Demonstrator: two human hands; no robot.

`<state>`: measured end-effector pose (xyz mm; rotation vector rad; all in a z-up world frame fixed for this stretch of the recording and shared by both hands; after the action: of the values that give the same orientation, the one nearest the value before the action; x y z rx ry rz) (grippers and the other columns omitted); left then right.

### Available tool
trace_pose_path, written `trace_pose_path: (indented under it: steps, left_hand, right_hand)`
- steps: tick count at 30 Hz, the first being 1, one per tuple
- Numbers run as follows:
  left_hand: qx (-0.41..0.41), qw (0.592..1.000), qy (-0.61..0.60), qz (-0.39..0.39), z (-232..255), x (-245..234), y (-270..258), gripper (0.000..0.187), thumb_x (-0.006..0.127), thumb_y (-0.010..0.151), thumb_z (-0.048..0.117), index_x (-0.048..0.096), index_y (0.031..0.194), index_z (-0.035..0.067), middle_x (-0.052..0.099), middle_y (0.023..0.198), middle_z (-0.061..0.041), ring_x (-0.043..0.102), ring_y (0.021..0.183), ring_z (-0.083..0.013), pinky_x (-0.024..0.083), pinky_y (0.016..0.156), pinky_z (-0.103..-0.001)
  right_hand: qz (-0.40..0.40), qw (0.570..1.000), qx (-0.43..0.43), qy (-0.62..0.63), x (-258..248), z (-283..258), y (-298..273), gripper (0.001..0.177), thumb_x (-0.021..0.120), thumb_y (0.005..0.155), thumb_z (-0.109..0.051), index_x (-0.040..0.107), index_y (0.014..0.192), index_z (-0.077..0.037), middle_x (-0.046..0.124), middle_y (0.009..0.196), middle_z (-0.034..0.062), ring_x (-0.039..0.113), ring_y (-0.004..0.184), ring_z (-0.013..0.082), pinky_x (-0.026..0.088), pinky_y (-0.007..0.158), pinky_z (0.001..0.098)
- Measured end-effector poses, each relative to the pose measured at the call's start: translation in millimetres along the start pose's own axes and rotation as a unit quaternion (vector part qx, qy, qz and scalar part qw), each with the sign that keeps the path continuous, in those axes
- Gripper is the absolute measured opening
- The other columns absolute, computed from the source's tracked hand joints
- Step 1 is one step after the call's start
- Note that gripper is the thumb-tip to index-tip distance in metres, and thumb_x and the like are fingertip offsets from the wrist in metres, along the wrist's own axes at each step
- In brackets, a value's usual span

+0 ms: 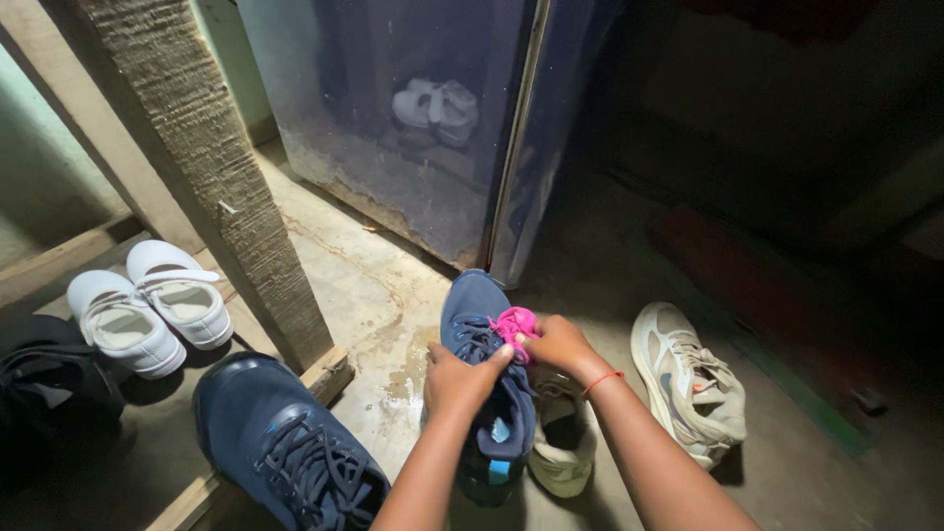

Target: The person scrubs a blue sneaker with a pink cloth, repeatedly dipping the cloth into a small metal bowl of water. They clean the upper, sides, and sole of the shoe, rotating it to reach different areas.

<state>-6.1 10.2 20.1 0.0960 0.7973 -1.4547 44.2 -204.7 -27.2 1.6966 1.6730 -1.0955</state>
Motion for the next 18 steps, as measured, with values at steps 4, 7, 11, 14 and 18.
trace_pose_path:
  steps: [4,7,11,14,18]
  left_hand:
    - [0.014,1.0,0.024,0.007,-5,4,1,0.086,0.078,0.077,0.058,0.053,0.137,0.001,0.064,0.13,-0.027,0.06,0.124,-0.0438,0.047,0.106,-0.047]
    - [0.052,0.998,0.04,0.016,-9,3,6,0.059,0.072,0.086,0.052,0.066,0.122,0.005,0.069,0.12,-0.025,0.063,0.117,-0.0443,0.049,0.102,-0.049]
    - [0.107,0.993,0.053,-0.002,-4,-4,7,0.043,0.066,0.091,0.045,0.071,0.116,0.01,0.072,0.113,-0.022,0.066,0.112,-0.0425,0.05,0.098,-0.05]
    - [0.146,0.986,0.08,-0.008,10,-14,6,0.041,0.068,0.091,0.043,0.071,0.113,0.009,0.071,0.111,-0.023,0.066,0.11,-0.043,0.051,0.095,-0.05]
    - [0.195,0.97,0.141,-0.028,33,-34,-5,0.036,0.069,0.091,0.04,0.074,0.108,0.008,0.072,0.106,-0.023,0.067,0.107,-0.0426,0.051,0.094,-0.05]
  right_hand:
    - [-0.065,0.984,0.057,0.156,1,0,-2,0.026,0.076,0.084,-0.029,0.08,0.09,-0.004,0.075,0.072,0.0107,0.072,0.063,0.0189,0.057,0.061,0.0353]
    - [-0.065,0.985,0.077,0.137,-5,-3,-6,0.021,0.078,0.084,-0.024,0.08,0.085,-0.004,0.074,0.068,0.0074,0.07,0.059,0.0138,0.054,0.057,0.0299]
    - [-0.136,0.975,0.074,0.157,-20,0,-14,0.018,0.075,0.084,-0.016,0.075,0.078,0.001,0.067,0.066,0.0061,0.062,0.056,0.0136,0.049,0.053,0.032]
    - [-0.204,0.961,0.082,0.167,-36,-4,-25,0.009,0.07,0.081,-0.005,0.071,0.074,0.0,0.068,0.066,0.0059,0.064,0.056,0.0141,0.05,0.052,0.0316]
    - [-0.27,0.955,0.088,0.091,-60,-27,-42,0.016,0.068,0.085,-0.014,0.07,0.072,-0.003,0.066,0.067,0.004,0.063,0.058,0.0132,0.051,0.053,0.0304]
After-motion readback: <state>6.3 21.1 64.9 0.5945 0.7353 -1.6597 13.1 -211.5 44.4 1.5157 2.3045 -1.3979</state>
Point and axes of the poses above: each hand's wrist, its own y-axis towards the middle knuckle, its own x-axis out of the palm, z = x × y, the point moved 1 cm from there along y, towards the middle knuckle
